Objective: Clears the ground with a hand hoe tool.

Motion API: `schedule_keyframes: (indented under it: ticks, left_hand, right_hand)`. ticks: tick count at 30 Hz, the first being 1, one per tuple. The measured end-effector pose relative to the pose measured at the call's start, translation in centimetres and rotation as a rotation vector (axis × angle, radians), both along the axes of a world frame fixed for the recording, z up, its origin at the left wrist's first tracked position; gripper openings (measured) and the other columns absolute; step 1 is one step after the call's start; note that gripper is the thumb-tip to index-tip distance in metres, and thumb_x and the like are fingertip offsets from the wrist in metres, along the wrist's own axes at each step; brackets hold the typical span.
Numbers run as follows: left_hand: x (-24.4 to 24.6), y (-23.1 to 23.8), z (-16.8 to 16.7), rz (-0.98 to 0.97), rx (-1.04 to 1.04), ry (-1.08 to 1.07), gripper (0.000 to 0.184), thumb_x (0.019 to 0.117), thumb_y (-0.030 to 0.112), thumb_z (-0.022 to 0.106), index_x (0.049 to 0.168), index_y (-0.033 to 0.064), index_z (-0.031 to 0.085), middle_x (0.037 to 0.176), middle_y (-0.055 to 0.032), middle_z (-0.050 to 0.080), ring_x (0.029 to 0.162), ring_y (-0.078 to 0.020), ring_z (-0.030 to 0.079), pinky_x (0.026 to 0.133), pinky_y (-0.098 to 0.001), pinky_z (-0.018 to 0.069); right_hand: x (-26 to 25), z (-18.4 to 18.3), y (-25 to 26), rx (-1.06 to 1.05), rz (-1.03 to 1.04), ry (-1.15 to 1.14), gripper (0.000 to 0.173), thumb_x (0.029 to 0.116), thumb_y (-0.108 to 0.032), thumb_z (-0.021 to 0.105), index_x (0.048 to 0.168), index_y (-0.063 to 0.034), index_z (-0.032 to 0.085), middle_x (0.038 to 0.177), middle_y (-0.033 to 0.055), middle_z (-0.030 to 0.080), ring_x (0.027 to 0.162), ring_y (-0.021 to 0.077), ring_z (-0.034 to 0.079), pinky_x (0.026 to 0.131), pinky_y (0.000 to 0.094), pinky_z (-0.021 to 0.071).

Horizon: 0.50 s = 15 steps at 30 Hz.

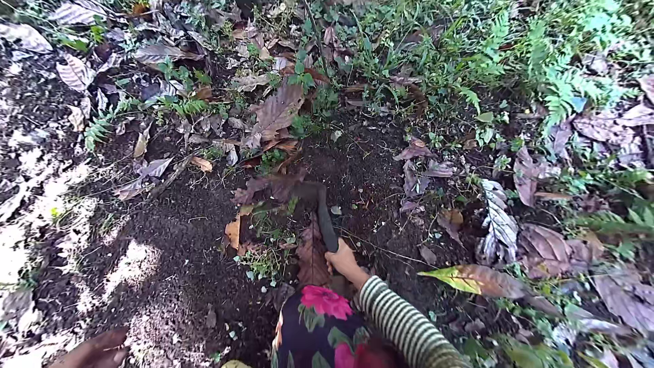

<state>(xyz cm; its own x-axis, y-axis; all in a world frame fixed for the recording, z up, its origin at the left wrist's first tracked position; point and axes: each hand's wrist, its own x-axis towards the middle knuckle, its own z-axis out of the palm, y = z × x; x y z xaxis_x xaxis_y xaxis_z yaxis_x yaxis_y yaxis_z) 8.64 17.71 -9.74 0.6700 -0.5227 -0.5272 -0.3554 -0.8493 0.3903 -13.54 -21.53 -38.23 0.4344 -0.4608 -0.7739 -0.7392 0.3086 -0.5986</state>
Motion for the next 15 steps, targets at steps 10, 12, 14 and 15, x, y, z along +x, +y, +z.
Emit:
schedule_keyframes:
  ticks: [10, 12, 14, 15]
  left_hand:
    - [-0.4, 0.4, -0.3, 0.003, -0.007, 0.013, 0.043, 0.1031, 0.019, 0.060, 0.136, -0.0092, 0.055, 0.130, -0.0324, 0.063, 0.116, -0.0424, 0.067, 0.104, -0.0572, 0.0511]
    - [-0.2, -0.2, -0.5, 0.004, -0.014, 0.016, 0.043, 0.1038, 0.019, 0.059, 0.136, -0.0096, 0.055, 0.131, -0.0326, 0.062, 0.117, -0.0424, 0.066, 0.104, -0.0566, 0.0505]
    - [-0.4, -0.5, -0.8, -0.021, -0.015, 0.024, 0.044, 0.1043, 0.019, 0.058, 0.136, -0.0105, 0.054, 0.131, -0.0330, 0.062, 0.118, -0.0428, 0.066, 0.106, -0.0568, 0.0495]
    - [-0.2, -0.6, -0.9, -0.040, -0.017, 0.021, 0.044, 0.1043, 0.020, 0.058, 0.135, -0.0106, 0.054, 0.131, -0.0330, 0.062, 0.118, -0.0427, 0.066, 0.106, -0.0569, 0.0496]
  right_hand:
    - [5.3, -1.4, -3.3, -0.171, -0.325, -0.186, 0.063, 0.0908, -0.011, 0.069, 0.143, 0.0049, 0.038, 0.087, 0.0194, 0.069, 0.066, 0.0278, 0.070, 0.066, 0.0468, 0.0613]
    - [0.8, -1.3, 0.5, -0.106, -0.060, -0.044, 0.069, 0.0901, -0.015, 0.071, 0.148, 0.0013, 0.038, 0.094, 0.0195, 0.070, 0.070, 0.0278, 0.071, 0.069, 0.0476, 0.0618]
    - [-2.8, 0.0, 1.7, -0.004, 0.054, 0.042, 0.065, 0.0905, -0.014, 0.072, 0.146, -0.0045, 0.040, 0.090, 0.0156, 0.070, 0.064, 0.0236, 0.071, 0.063, 0.0425, 0.0624]
    - [-3.7, 0.8, 1.1, 0.014, 0.049, 0.043, 0.063, 0.0905, -0.013, 0.072, 0.145, -0.0056, 0.041, 0.087, 0.0147, 0.069, 0.062, 0.0231, 0.070, 0.061, 0.0418, 0.0622]
